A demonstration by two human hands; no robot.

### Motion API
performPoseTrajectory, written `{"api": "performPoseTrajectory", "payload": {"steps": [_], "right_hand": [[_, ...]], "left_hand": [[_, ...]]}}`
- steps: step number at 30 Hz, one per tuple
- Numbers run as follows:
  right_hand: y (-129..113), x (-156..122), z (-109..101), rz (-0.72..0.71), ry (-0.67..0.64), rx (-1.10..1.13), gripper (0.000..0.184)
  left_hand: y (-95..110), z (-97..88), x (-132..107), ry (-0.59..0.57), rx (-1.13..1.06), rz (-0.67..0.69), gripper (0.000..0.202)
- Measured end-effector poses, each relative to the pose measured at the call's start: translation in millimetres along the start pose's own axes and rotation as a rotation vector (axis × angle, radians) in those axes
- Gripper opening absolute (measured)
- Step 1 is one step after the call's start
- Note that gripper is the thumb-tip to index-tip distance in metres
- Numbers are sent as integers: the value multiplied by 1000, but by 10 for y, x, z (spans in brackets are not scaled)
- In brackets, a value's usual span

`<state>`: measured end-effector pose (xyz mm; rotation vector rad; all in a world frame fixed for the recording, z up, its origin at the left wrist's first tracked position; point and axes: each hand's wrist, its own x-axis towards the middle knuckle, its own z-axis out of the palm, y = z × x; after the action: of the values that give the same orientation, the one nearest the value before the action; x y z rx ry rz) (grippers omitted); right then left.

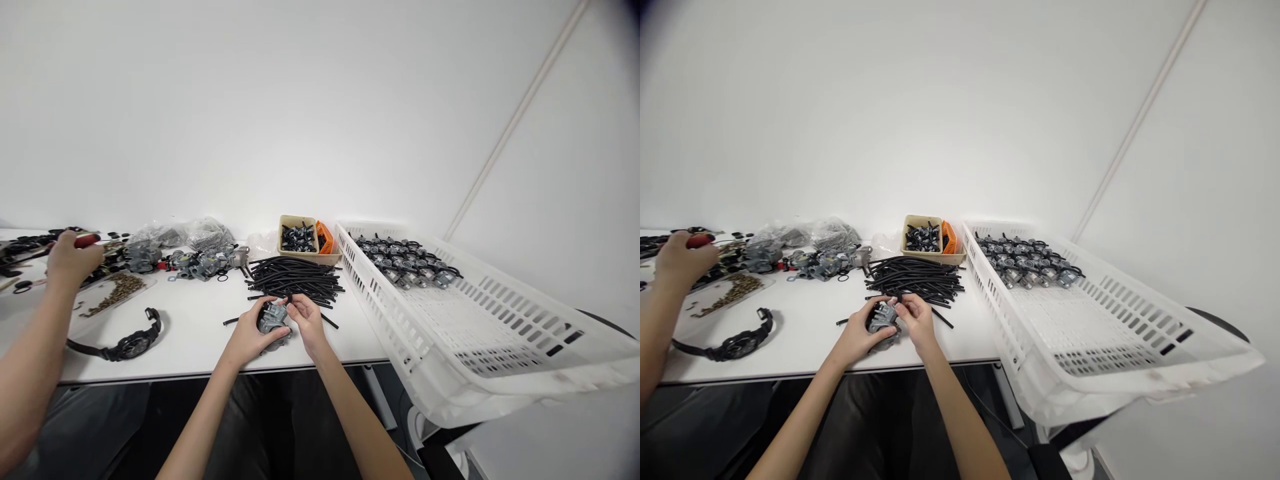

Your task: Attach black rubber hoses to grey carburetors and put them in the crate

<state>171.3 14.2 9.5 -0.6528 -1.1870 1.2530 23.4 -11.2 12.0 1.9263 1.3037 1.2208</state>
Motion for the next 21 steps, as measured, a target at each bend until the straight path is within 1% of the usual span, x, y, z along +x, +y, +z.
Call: {"api": "performPoseTrajectory", "payload": {"steps": [4, 9, 12, 16, 18, 21], "right_hand": [[11, 2, 6, -25, 20, -22, 21], [49, 21, -3, -26, 13, -67, 24], [90, 43, -14, -38, -5, -112, 25], [148, 59, -42, -50, -50, -187, 23], [168, 54, -60, -50, -68, -229, 24], [190, 41, -85, -73, -44, -283, 24]], "left_hand": [[-9, -4, 1, 1, -3, 4, 56], [-7, 0, 1, 8, -2, 2, 58], [-8, 16, -7, 54, 13, -15, 56], [-41, 50, -24, 134, 54, -66, 40], [-66, 69, -28, 155, 63, -79, 37], [-98, 94, -25, 176, 66, -97, 37]]}}
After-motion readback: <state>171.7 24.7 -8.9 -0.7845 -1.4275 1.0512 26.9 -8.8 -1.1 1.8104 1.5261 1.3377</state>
